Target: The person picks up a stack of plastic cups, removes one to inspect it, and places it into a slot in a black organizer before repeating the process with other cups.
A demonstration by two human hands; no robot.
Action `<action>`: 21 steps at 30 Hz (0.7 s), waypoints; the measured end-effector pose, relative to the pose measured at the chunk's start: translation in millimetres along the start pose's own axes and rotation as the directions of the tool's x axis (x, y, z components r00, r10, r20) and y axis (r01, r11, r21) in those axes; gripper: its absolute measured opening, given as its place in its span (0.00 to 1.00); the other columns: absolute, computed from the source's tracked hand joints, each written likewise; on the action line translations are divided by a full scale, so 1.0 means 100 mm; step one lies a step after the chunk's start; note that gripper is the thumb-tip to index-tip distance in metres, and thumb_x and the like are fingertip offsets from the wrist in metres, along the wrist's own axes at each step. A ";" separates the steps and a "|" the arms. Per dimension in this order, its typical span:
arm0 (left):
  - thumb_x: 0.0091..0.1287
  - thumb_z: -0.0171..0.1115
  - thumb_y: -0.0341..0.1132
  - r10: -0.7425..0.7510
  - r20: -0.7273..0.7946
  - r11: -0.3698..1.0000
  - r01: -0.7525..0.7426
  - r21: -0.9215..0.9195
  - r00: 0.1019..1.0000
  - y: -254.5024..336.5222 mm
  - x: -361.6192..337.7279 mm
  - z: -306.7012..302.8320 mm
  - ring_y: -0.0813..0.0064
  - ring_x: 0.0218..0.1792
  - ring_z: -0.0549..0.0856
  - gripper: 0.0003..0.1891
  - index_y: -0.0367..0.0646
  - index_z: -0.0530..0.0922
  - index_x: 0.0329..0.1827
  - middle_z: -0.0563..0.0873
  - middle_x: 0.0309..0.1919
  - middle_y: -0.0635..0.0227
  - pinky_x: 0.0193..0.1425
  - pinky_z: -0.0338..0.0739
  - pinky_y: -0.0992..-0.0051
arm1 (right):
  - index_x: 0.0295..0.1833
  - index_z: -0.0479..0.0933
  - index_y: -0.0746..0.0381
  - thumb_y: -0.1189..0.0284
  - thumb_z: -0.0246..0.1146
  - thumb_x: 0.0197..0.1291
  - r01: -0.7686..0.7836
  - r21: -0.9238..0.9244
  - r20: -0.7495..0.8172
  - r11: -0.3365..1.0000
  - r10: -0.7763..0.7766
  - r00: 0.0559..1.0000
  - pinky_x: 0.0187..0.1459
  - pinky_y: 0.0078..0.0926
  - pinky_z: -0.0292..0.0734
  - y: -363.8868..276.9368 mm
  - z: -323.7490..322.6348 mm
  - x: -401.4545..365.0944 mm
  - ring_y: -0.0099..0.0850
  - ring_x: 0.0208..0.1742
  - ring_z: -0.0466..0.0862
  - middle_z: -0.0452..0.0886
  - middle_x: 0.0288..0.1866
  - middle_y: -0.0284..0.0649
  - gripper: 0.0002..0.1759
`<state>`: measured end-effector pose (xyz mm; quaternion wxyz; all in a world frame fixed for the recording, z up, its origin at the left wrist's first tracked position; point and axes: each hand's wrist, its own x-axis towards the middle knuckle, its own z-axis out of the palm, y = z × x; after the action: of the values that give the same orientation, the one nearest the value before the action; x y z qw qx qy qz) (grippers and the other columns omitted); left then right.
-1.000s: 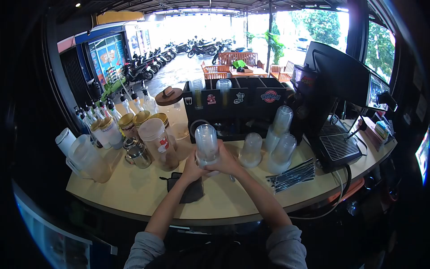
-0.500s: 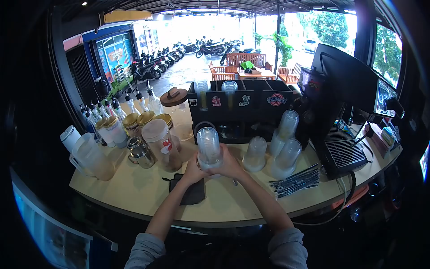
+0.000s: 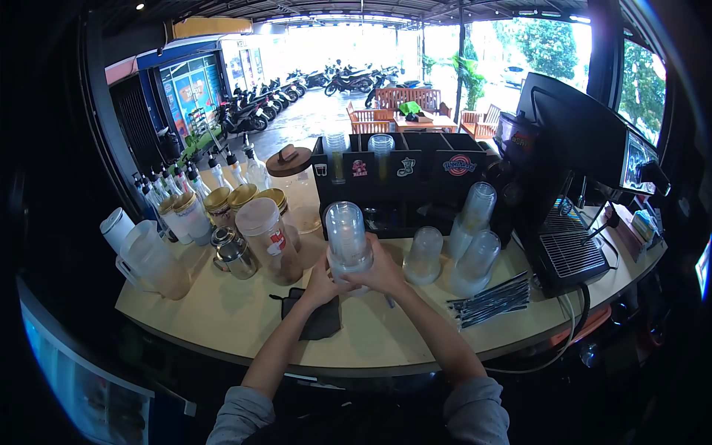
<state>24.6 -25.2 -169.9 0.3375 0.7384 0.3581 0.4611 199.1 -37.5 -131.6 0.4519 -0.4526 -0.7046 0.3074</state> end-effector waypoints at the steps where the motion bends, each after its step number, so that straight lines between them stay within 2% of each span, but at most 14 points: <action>1: 0.37 0.81 0.43 0.003 0.000 1.000 -0.003 0.000 1.000 -0.01 -0.01 0.00 0.61 0.59 0.76 0.54 0.39 0.57 0.68 0.75 0.57 0.54 0.63 0.70 0.64 | 0.64 0.59 0.63 0.64 0.79 0.33 0.022 0.027 0.001 0.999 -0.022 1.000 0.61 0.37 0.69 0.01 -0.01 0.03 0.39 0.60 0.74 0.73 0.57 0.48 0.51; 3: 0.38 0.81 0.41 -0.082 0.025 0.995 0.083 -0.046 0.996 -0.04 -0.03 0.01 0.62 0.59 0.76 0.53 0.40 0.57 0.67 0.75 0.57 0.56 0.63 0.71 0.64 | 0.63 0.59 0.63 0.63 0.79 0.33 0.046 0.011 -0.018 0.999 -0.046 0.999 0.61 0.36 0.69 -0.06 -0.05 0.06 0.38 0.60 0.75 0.73 0.57 0.48 0.51; 6: 0.38 0.81 0.40 -0.092 0.056 0.994 0.095 -0.058 0.994 -0.09 -0.02 0.01 0.62 0.62 0.73 0.55 0.40 0.55 0.69 0.73 0.60 0.55 0.65 0.69 0.64 | 0.63 0.59 0.63 0.63 0.80 0.33 0.110 -0.057 -0.039 0.992 -0.113 0.993 0.61 0.34 0.69 -0.21 -0.13 0.15 0.36 0.59 0.75 0.74 0.56 0.47 0.51; 7: 0.38 0.81 0.40 -0.086 0.055 0.994 0.089 -0.056 0.995 -0.13 -0.01 0.02 0.62 0.62 0.73 0.55 0.40 0.55 0.69 0.73 0.60 0.55 0.65 0.69 0.64 | 0.63 0.59 0.64 0.62 0.80 0.32 0.147 -0.108 -0.037 0.983 -0.152 0.988 0.61 0.34 0.69 -0.26 -0.16 0.19 0.35 0.58 0.75 0.74 0.55 0.46 0.52; 10: 0.38 0.81 0.39 0.007 0.051 0.994 -0.001 -0.107 0.999 -0.15 0.03 0.02 0.63 0.65 0.69 0.58 0.39 0.51 0.72 0.70 0.62 0.55 0.68 0.65 0.65 | 0.63 0.58 0.66 0.61 0.80 0.32 0.236 -0.087 -0.045 0.968 -0.241 0.970 0.61 0.33 0.69 -0.49 -0.26 0.21 0.35 0.57 0.76 0.74 0.55 0.46 0.53; 12: 0.38 0.81 0.39 0.019 0.073 0.999 -0.016 -0.043 0.997 -0.08 0.03 -0.02 0.64 0.68 0.65 0.60 0.38 0.48 0.73 0.66 0.65 0.55 0.71 0.61 0.66 | 0.63 0.57 0.66 0.61 0.80 0.32 0.238 -0.115 -0.068 0.964 -0.246 0.967 0.61 0.33 0.69 -0.52 -0.27 0.25 0.35 0.58 0.75 0.73 0.55 0.46 0.54; 14: 0.38 0.81 0.39 0.011 0.087 0.998 -0.005 -0.064 0.996 0.02 0.02 -0.04 0.63 0.68 0.65 0.60 0.38 0.48 0.73 0.66 0.65 0.54 0.71 0.61 0.66 | 0.64 0.57 0.66 0.61 0.80 0.32 0.234 -0.145 -0.093 0.961 -0.249 0.964 0.61 0.32 0.69 -0.51 -0.28 0.25 0.34 0.58 0.75 0.73 0.55 0.46 0.54; 16: 0.38 0.81 0.39 -0.001 0.098 0.996 0.009 -0.084 0.995 0.08 0.01 -0.05 0.63 0.69 0.64 0.61 0.38 0.47 0.73 0.65 0.66 0.54 0.71 0.60 0.66 | 0.65 0.55 0.65 0.61 0.80 0.32 0.179 -0.114 -0.081 0.977 -0.188 0.979 0.61 0.32 0.68 -0.49 -0.29 0.24 0.34 0.59 0.74 0.73 0.56 0.46 0.55; 19: 0.39 0.81 0.40 0.009 0.048 0.994 -0.004 -0.107 0.999 0.11 0.00 -0.07 0.61 0.69 0.64 0.60 0.38 0.47 0.73 0.64 0.66 0.53 0.72 0.59 0.63 | 0.66 0.55 0.64 0.60 0.80 0.33 0.177 -0.101 -0.083 0.979 -0.185 0.979 0.62 0.32 0.68 -0.48 -0.30 0.25 0.34 0.59 0.74 0.73 0.56 0.47 0.56; 21: 0.42 0.80 0.43 0.054 0.031 0.997 -0.052 -0.053 0.998 0.09 0.03 -0.11 0.60 0.69 0.63 0.59 0.38 0.47 0.73 0.63 0.67 0.52 0.72 0.57 0.59 | 0.66 0.56 0.64 0.61 0.80 0.32 0.182 -0.097 -0.095 0.979 -0.191 0.977 0.62 0.33 0.67 -0.51 -0.31 0.24 0.35 0.59 0.74 0.72 0.55 0.46 0.56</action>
<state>17.3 -25.9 -157.0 0.3500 0.7460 0.3208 0.4670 204.3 -35.5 -67.5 0.4942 -0.4193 -0.7324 0.2085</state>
